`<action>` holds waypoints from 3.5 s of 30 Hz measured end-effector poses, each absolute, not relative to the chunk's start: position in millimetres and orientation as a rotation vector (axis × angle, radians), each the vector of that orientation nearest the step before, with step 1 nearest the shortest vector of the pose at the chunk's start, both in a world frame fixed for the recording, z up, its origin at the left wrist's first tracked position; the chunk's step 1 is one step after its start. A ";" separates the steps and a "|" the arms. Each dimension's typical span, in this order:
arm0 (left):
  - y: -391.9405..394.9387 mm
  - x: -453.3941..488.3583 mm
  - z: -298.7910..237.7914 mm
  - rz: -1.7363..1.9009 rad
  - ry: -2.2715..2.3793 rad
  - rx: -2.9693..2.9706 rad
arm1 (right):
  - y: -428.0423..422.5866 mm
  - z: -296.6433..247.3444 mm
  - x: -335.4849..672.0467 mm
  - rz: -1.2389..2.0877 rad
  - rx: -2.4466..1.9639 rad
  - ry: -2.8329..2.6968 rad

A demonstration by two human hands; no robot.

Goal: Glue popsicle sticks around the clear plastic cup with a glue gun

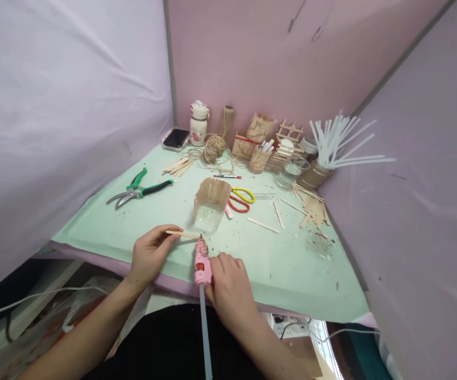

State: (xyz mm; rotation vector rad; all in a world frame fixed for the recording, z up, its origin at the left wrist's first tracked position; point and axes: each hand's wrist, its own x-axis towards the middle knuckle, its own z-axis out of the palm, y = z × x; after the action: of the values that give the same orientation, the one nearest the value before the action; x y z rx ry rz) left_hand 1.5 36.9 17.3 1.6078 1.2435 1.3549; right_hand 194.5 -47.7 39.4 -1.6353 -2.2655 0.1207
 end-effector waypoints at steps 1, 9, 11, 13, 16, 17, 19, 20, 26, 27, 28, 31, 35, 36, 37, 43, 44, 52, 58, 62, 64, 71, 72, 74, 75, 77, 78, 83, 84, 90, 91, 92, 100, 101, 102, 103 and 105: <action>37.0 1.4 16.9 1.355 1.246 1.612 | -47.7 39.6 194.9 0.115 -1.640 -2.270; 37.2 0.8 15.9 1.345 1.272 1.628 | -49.6 40.5 196.0 0.058 -1.649 -2.299; 37.2 1.1 16.6 1.348 1.274 1.629 | -49.9 40.3 196.9 0.050 -1.658 -2.301; 37.2 1.4 17.3 1.351 1.275 1.631 | -50.1 39.9 198.1 0.042 -1.665 -2.298; 37.0 1.8 17.9 1.354 1.275 1.635 | -50.3 39.6 199.2 0.037 -1.658 -2.298; 36.9 1.9 18.0 1.354 1.275 1.637 | -50.4 39.5 199.2 0.039 -1.656 -2.301; 36.7 2.1 17.9 1.359 1.274 1.635 | -50.5 39.4 198.7 0.051 -1.651 -2.305; 36.7 2.2 17.8 1.362 1.274 1.634 | -50.6 39.2 198.3 0.062 -1.649 -2.306; 37.2 2.4 17.5 1.356 1.271 1.628 | -50.2 38.4 197.4 0.086 -1.624 -2.307; 37.3 2.4 17.5 1.355 1.272 1.626 | -50.1 38.6 197.5 0.086 -1.617 -2.308; 37.3 2.5 17.6 1.354 1.271 1.624 | -50.1 38.9 197.6 0.086 -1.613 -2.307; 37.2 2.6 17.6 1.358 1.270 1.626 | -49.9 39.8 197.6 0.086 -1.617 -2.309; 37.0 2.6 17.1 1.361 1.273 1.629 | -49.8 40.5 197.3 0.075 -1.604 -2.308; 37.1 2.6 16.9 1.361 1.272 1.628 | -49.8 40.7 197.1 0.077 -1.599 -2.307; 37.2 2.6 16.6 1.362 1.271 1.627 | -49.8 40.8 196.9 0.083 -1.596 -2.307; 37.3 2.4 15.9 1.360 1.269 1.607 | -49.9 41.7 194.6 0.116 -1.598 -2.307; 37.1 2.4 15.9 1.359 1.268 1.604 | -50.0 41.8 194.0 0.121 -1.597 -2.308; 37.1 3.7 16.4 1.367 1.257 1.588 | -48.8 45.7 188.5 0.132 -1.542 -2.287; 36.7 4.1 17.3 1.371 1.254 1.581 | -47.8 46.3 186.2 0.147 -1.464 -2.266; 36.6 4.1 16.3 1.380 1.244 1.586 | -47.2 46.8 186.3 0.183 -1.472 -2.261; 37.0 3.8 15.6 1.378 1.246 1.591 | -47.4 47.3 187.0 0.192 -1.511 -2.259; 38.4 3.0 14.2 1.369 1.255 1.591 | -49.9 47.6 192.0 0.217 -1.627 -2.277; 38.3 2.9 14.2 1.369 1.254 1.593 | -49.8 47.2 192.8 0.204 -1.638 -2.282; 37.9 2.8 14.4 1.369 1.253 1.599 | -49.4 46.2 194.3 0.180 -1.663 -2.287; 37.6 2.7 14.7 1.370 1.253 1.602 | -49.2 45.8 195.0 0.172 -1.674 -2.288; 37.1 2.3 15.4 1.367 1.255 1.612 | -48.8 45.2 196.1 0.165 -1.696 -2.290; 36.9 2.1 15.7 1.363 1.257 1.616 | -48.7 45.0 196.4 0.163 -1.704 -2.289; 36.9 1.1 16.5 1.342 1.251 1.651 | -48.1 43.7 197.1 0.204 -1.698 -2.252; 37.0 0.8 16.6 1.338 1.251 1.660 | -47.7 43.5 197.4 0.226 -1.688 -2.244; 36.5 -1.4 17.0 1.314 1.250 1.699 | -43.1 45.8 206.1 0.498 -1.648 -2.130; 36.6 -1.6 16.9 1.314 1.244 1.702 | -42.4 47.0 208.5 0.550 -1.635 -2.103; 36.7 -1.8 16.7 1.316 1.234 1.703 | -41.9 48.1 211.0 0.597 -1.618 -2.081; 37.1 -0.8 15.5 1.301 1.188 1.659 | -42.1 45.4 218.6 0.731 -1.562 -1.993; 36.8 -0.5 15.5 1.303 1.186 1.653 | -42.2 44.1 218.1 0.701 -1.550 -1.983; 36.4 -0.2 15.6 1.307 1.184 1.647 | -42.3 43.0 217.7 0.667 -1.538 -1.976; 36.2 0.2 15.6 1.313 1.181 1.643 | -42.5 42.4 217.4 0.634 -1.531 -1.973; 35.9 0.9 15.4 1.325 1.180 1.640 | -43.1 42.1 217.1 0.585 -1.537 -1.980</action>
State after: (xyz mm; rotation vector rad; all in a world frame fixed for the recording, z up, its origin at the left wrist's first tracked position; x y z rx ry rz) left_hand 0.9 35.9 15.4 1.6395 1.1801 1.3251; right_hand 217.1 -43.1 42.1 -1.5366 -1.9798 0.5849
